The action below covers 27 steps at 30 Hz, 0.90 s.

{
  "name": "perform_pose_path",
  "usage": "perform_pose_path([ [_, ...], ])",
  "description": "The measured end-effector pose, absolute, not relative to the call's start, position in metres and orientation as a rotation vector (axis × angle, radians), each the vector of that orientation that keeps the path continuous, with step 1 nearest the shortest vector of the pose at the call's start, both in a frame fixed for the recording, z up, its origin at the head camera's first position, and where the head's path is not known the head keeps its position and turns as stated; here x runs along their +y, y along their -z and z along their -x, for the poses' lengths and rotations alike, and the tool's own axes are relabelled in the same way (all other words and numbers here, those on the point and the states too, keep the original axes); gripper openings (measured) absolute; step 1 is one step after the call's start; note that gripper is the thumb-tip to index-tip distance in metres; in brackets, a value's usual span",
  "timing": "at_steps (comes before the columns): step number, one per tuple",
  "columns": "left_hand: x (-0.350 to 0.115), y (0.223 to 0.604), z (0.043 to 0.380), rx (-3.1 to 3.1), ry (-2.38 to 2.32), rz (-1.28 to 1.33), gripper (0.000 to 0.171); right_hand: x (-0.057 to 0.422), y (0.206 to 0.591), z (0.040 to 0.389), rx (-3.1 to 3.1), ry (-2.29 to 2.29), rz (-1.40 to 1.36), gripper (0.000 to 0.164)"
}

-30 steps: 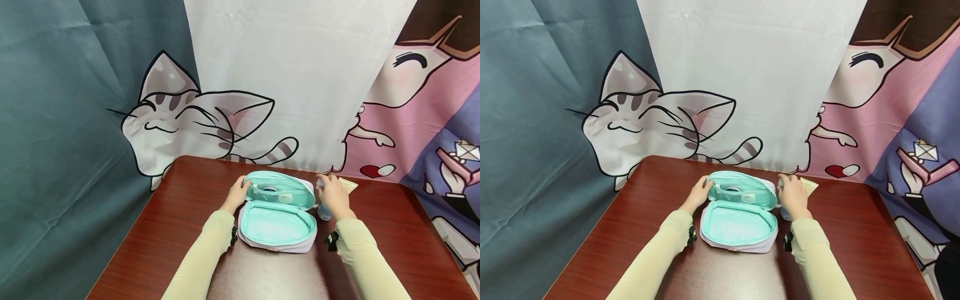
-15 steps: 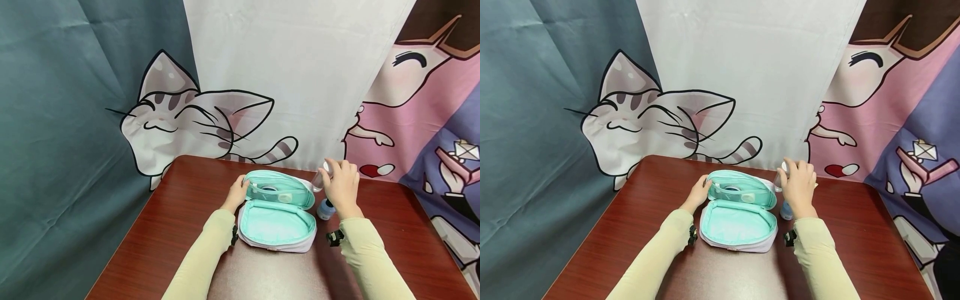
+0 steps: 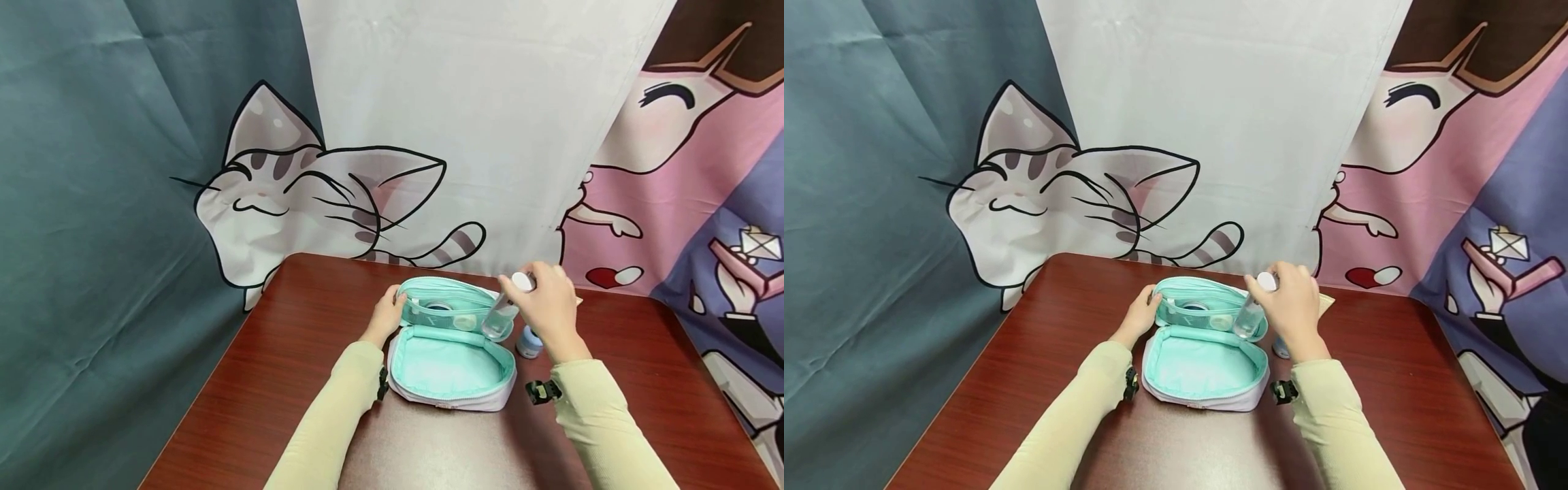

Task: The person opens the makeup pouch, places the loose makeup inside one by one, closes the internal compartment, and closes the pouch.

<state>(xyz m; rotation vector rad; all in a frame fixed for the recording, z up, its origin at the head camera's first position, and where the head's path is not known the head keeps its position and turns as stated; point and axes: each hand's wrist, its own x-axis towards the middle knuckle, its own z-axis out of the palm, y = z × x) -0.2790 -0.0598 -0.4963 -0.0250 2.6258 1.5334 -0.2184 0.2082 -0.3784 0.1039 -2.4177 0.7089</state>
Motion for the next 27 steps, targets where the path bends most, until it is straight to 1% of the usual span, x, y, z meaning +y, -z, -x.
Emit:
perform_pose_path([
  [7,-0.060,0.495,0.278,2.626,-1.523,0.030,0.034,0.192,0.389,0.214,-2.702,-0.679,-0.145,0.044],
  [12,-0.060,0.496,0.278,2.625,-1.532,0.030,0.034,0.184,0.396,0.214,-2.797,-0.707,-0.216,0.045],
  [20,-0.061,0.496,0.278,2.624,-1.550,0.015,0.033,0.174,0.406,0.216,-2.888,-0.909,-0.267,0.041],
  [27,-0.061,0.495,0.278,2.621,-1.550,0.024,0.034,0.163,0.411,0.221,-3.030,-1.250,-0.301,0.028],
])
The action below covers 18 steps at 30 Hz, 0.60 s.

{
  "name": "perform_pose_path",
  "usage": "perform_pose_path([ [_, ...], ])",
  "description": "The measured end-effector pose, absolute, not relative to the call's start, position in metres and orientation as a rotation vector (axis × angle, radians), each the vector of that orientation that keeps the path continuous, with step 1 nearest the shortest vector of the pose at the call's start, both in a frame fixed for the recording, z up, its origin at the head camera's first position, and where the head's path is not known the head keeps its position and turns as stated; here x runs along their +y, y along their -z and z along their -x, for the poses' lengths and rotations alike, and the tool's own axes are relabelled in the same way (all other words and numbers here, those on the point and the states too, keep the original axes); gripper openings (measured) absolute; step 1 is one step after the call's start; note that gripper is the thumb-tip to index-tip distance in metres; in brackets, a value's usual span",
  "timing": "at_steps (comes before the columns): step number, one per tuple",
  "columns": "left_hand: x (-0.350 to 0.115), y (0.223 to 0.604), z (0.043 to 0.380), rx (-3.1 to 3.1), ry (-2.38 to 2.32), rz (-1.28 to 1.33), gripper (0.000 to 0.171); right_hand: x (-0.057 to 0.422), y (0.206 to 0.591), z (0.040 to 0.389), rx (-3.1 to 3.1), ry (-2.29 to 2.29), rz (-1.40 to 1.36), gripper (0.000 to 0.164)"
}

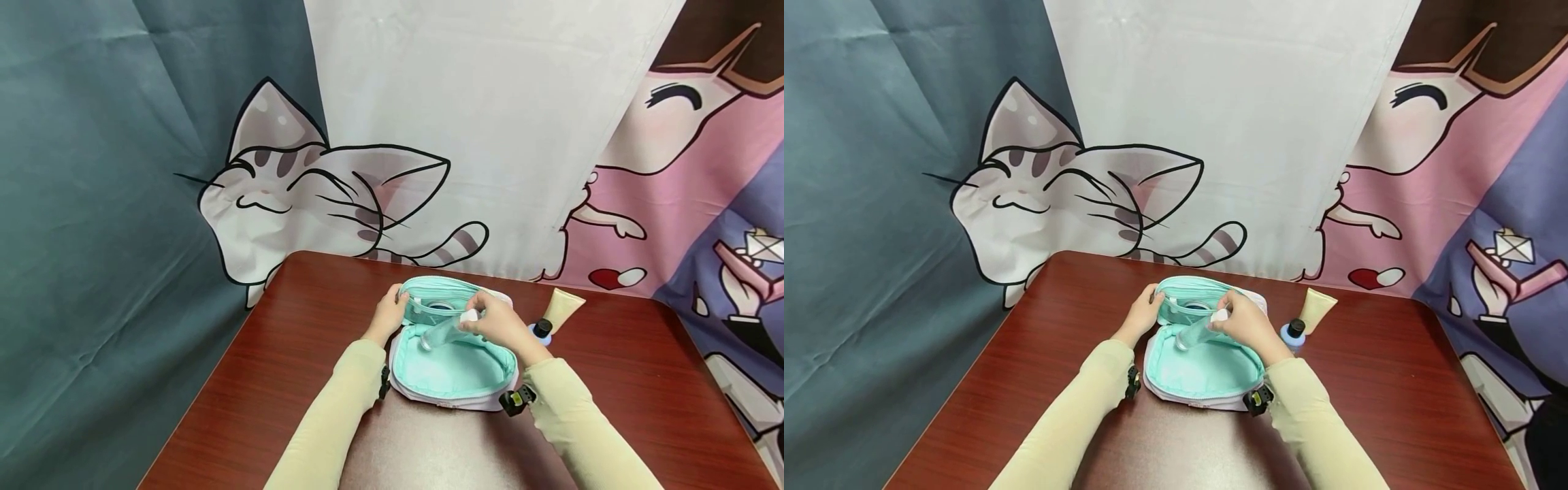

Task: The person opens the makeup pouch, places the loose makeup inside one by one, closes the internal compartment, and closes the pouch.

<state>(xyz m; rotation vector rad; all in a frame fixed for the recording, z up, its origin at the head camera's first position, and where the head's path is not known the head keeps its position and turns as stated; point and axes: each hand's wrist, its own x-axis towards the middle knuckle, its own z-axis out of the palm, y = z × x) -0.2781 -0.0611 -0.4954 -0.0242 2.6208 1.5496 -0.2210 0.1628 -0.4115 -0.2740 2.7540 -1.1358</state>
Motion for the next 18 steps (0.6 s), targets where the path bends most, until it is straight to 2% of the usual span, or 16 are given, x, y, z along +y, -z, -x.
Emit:
perform_pose_path([
  [6,-0.060,0.495,0.277,2.621,-1.555,0.018,0.033,0.156,0.422,0.225,2.758,1.065,0.392,0.022],
  [13,-0.059,0.495,0.278,2.613,-1.545,0.018,0.034,0.153,0.435,0.228,2.745,1.032,0.441,0.028],
  [18,-0.060,0.494,0.277,2.611,-1.550,0.021,0.033,0.155,0.433,0.230,2.831,0.744,0.493,0.030],
])
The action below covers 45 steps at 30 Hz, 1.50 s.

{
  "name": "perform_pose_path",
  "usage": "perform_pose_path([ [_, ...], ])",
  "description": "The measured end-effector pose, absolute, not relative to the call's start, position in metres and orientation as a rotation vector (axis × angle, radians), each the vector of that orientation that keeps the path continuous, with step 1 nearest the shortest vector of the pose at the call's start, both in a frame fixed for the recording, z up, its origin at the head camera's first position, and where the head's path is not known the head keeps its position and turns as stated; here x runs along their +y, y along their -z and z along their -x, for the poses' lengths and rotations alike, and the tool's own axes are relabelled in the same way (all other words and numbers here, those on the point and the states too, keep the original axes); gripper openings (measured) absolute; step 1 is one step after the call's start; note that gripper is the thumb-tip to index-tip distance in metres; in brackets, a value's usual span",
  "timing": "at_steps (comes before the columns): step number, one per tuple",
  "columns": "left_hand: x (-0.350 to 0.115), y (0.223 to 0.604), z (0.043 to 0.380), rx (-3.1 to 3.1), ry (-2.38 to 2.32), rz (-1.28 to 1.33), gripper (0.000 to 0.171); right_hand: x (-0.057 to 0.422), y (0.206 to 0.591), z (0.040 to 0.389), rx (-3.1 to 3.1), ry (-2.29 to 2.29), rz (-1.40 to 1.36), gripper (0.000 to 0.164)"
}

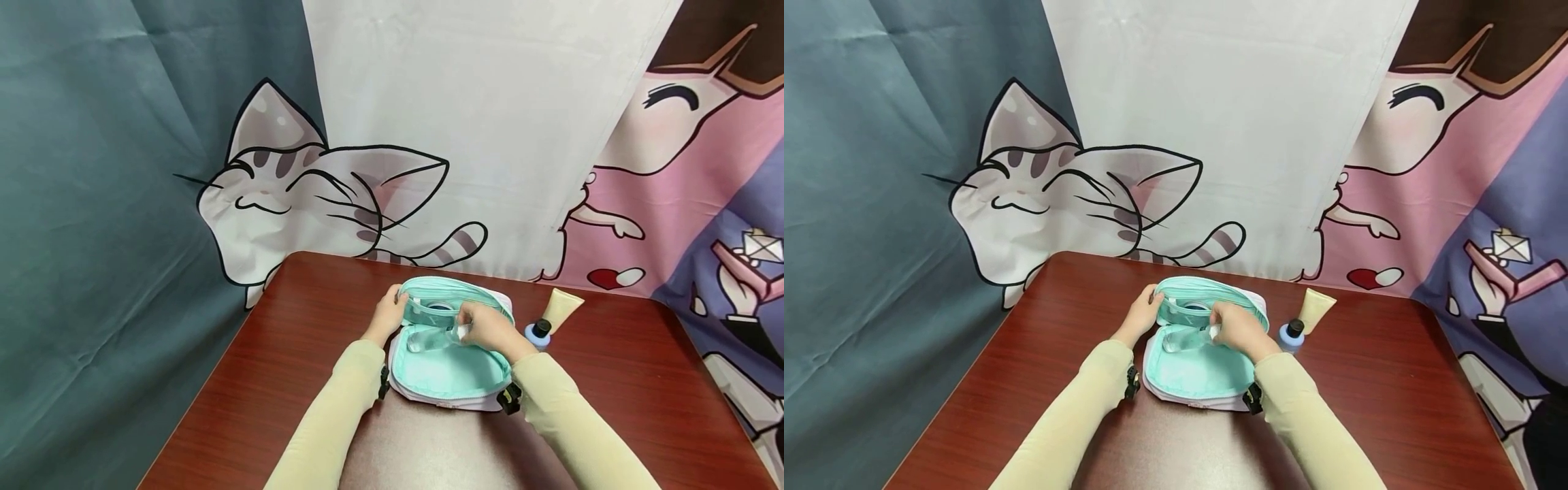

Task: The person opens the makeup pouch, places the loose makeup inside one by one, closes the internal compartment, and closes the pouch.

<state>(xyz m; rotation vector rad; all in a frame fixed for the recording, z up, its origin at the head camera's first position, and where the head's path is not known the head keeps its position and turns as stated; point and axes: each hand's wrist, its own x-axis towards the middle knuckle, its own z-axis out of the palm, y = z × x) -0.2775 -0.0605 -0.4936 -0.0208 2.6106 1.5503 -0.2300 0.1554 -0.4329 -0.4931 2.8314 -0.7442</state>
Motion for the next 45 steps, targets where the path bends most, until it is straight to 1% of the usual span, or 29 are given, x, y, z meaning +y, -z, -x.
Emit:
perform_pose_path([
  [5,-0.062,0.495,0.278,2.619,-1.543,0.029,0.033,0.151,0.433,0.232,2.850,0.302,0.608,0.037],
  [8,-0.063,0.496,0.278,2.621,-1.544,0.030,0.033,0.147,0.436,0.233,2.824,0.196,0.681,0.034],
  [12,-0.062,0.497,0.277,2.613,-1.537,0.032,0.034,0.145,0.445,0.235,2.784,0.187,0.728,0.030],
  [23,-0.059,0.493,0.277,2.609,-1.541,0.019,0.033,0.149,0.459,0.235,2.748,0.243,0.676,0.028],
  [31,-0.060,0.494,0.277,2.610,-1.533,0.020,0.033,0.149,0.462,0.231,2.829,0.145,0.780,0.026],
  [34,-0.060,0.494,0.277,2.607,-1.533,0.021,0.033,0.149,0.455,0.231,2.804,0.176,0.756,0.027],
  [37,-0.060,0.494,0.277,2.599,-1.529,0.017,0.033,0.153,0.439,0.232,2.770,0.327,0.720,0.026],
  [42,-0.062,0.492,0.277,2.584,-1.545,0.019,0.033,0.171,0.406,0.237,2.869,0.594,0.764,0.014],
  [45,-0.062,0.492,0.277,2.579,-1.551,0.021,0.033,0.187,0.393,0.239,2.994,0.658,0.684,0.011],
])
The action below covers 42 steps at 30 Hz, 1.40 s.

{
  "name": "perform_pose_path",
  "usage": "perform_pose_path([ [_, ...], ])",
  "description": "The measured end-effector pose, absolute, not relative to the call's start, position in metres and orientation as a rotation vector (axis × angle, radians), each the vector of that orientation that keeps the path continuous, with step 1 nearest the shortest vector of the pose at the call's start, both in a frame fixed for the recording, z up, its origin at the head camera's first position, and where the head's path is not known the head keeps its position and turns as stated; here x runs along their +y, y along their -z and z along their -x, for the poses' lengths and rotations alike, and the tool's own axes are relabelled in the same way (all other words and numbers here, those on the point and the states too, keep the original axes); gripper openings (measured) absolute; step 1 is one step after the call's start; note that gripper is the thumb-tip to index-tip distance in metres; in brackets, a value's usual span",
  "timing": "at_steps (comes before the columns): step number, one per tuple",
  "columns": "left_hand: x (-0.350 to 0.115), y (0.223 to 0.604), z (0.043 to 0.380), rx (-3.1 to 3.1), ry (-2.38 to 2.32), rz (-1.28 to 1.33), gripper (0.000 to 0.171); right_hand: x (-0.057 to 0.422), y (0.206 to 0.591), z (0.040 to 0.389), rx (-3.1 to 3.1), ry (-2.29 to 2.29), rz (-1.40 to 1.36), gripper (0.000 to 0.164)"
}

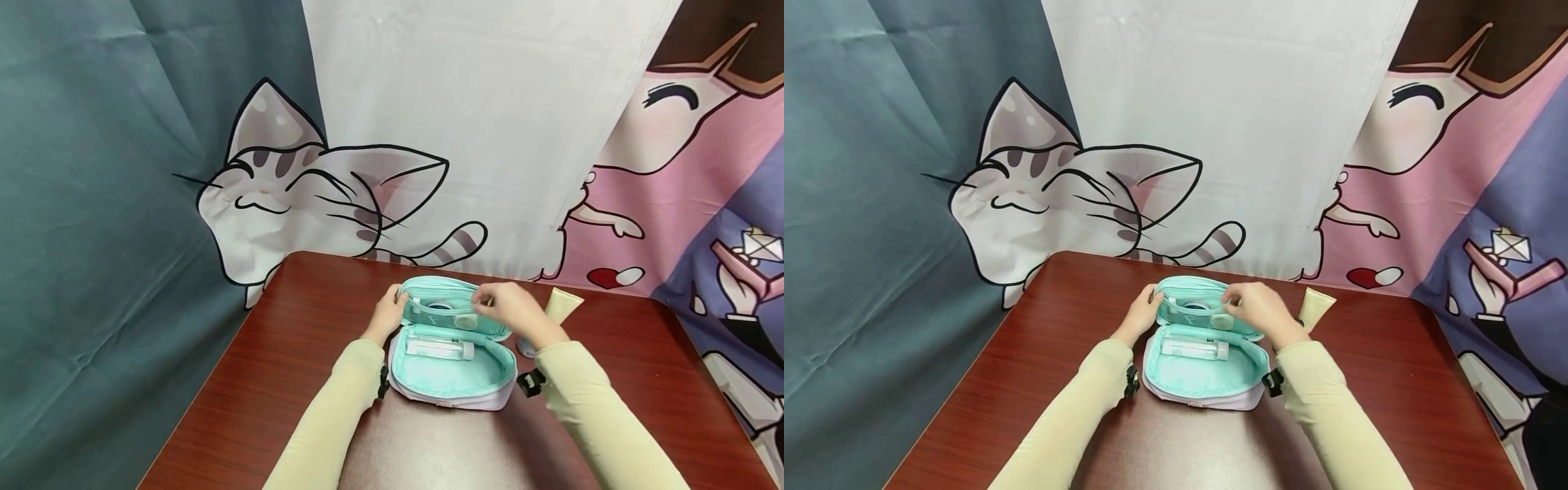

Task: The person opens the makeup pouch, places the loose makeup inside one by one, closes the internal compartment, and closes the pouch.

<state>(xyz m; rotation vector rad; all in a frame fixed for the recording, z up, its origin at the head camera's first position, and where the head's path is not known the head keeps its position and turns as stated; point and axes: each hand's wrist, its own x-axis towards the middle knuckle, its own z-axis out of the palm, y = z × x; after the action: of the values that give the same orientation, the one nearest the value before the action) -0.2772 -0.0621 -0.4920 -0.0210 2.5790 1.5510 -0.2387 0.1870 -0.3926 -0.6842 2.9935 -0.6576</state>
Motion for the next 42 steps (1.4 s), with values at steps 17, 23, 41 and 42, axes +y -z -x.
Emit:
perform_pose_path([
  [17,-0.062,0.494,0.274,2.598,-1.541,0.031,0.034,0.288,0.418,0.237,3.426,0.524,0.033,0.036],
  [23,-0.061,0.492,0.273,2.594,-1.540,0.040,0.034,0.294,0.428,0.235,3.339,0.555,-0.050,0.036],
  [41,-0.060,0.491,0.273,2.611,-1.530,0.033,0.034,0.304,0.433,0.233,3.388,0.618,-0.074,0.025],
  [42,-0.060,0.491,0.273,2.609,-1.530,0.033,0.034,0.304,0.431,0.232,3.401,0.627,-0.062,0.025],
])
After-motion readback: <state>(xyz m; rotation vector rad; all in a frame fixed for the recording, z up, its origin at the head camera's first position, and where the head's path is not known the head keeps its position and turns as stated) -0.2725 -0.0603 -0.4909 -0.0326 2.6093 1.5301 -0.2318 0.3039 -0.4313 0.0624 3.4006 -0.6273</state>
